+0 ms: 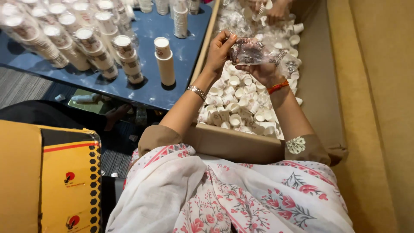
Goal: Sorting and packing paper cups into boxes and plastic sleeves.
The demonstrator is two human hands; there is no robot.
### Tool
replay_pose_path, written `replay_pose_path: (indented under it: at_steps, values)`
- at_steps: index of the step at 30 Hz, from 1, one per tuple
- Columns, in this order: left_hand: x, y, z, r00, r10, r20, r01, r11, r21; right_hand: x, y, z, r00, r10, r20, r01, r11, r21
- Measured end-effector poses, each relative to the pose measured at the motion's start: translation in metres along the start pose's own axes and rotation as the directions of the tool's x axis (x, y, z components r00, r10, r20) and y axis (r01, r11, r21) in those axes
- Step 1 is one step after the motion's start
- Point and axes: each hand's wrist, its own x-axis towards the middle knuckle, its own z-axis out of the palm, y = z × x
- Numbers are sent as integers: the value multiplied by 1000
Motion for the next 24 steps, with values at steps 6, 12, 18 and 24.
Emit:
replay_pose_path:
  at_steps: [6, 12, 18, 24]
  values:
    - [10, 54, -66, 845, 524, -106, -466, 819, 336, 84, 22, 51, 976, -40, 214, 15, 993, 117]
    - [-6, 87, -127, 726, 611, -315, -564, 792, 234, 117, 53, 125, 861, -178, 477, 25, 950, 310]
    - [-34, 106, -126, 750, 532, -392, -496, 845, 199, 139, 85, 134, 983, -42, 178, -41, 900, 435]
    - [-43, 120, -127, 766, 457, -452, -415, 889, 194, 152, 85, 146, 996, -56, 65, 13, 848, 530]
